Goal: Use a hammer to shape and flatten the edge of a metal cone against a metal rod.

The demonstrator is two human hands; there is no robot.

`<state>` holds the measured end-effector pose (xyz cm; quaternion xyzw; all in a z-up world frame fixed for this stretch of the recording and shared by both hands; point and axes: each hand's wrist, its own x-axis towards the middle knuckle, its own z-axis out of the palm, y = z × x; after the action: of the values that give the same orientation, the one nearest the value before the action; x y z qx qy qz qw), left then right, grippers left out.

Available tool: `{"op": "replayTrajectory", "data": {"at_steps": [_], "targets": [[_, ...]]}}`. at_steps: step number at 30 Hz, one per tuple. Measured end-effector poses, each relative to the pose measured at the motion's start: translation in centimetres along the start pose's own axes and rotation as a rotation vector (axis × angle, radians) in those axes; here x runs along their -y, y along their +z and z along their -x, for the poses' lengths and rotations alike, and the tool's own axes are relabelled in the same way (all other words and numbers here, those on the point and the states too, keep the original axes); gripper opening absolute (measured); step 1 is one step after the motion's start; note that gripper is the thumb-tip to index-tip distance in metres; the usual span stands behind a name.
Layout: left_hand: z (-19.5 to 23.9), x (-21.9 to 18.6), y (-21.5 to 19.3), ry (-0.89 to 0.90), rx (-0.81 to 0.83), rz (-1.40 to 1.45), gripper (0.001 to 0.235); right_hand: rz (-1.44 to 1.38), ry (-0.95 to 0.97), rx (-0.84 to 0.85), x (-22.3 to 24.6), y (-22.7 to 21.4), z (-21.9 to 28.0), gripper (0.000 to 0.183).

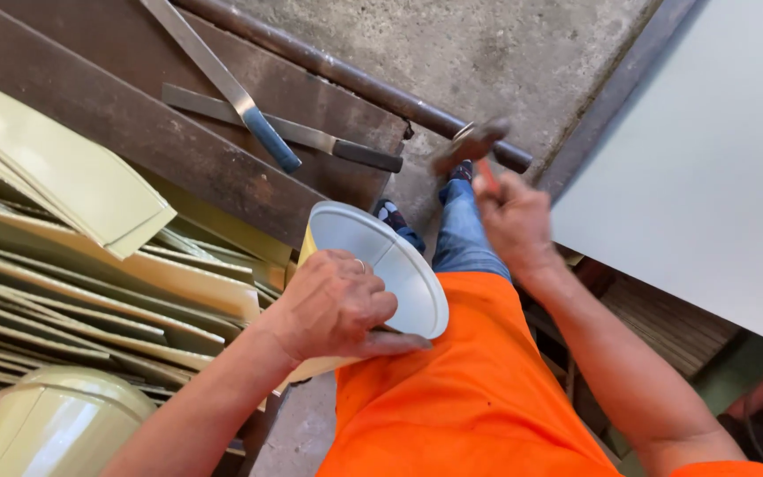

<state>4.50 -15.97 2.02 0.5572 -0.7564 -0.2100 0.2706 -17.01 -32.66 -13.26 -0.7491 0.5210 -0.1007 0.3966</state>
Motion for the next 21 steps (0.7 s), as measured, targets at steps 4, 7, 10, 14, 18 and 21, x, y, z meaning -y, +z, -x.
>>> {"op": "replayTrajectory", "data": {"at_steps": [4,7,10,14,18,21], "targets": [[-0.2,0.4,0.0,-0.026,0.008,0.015,0.064,0.438,-0.183,0.306,-2.3,2.2,2.0,0.024],[-0.1,0.9,-0.4,-0.059,0.001,0.019,0.065,0.323,-0.112,0.251,-1.2,1.5,0.8,0.026],[-0.1,0.6,-0.1,-0.011,-0.030,0.045,0.066,0.071,0.019,0.086,-1.0,2.0,1.5,0.032],[-0.4,0.9,-0.5,-0.012,-0.035,0.035,0.064,0.376,-0.189,0.330,-1.3,2.0,2.0,0.023],[-0.6,1.1,-0.2,-0.034,-0.012,0.047,0.065,0.046,0.032,0.070,1.4,0.0,0.8,0.032],[-1.4,1.1,-0.5,-0.003,-0.004,0.014,0.061,0.152,-0.217,0.107,-3.8,3.3,2.6,0.021]]}}
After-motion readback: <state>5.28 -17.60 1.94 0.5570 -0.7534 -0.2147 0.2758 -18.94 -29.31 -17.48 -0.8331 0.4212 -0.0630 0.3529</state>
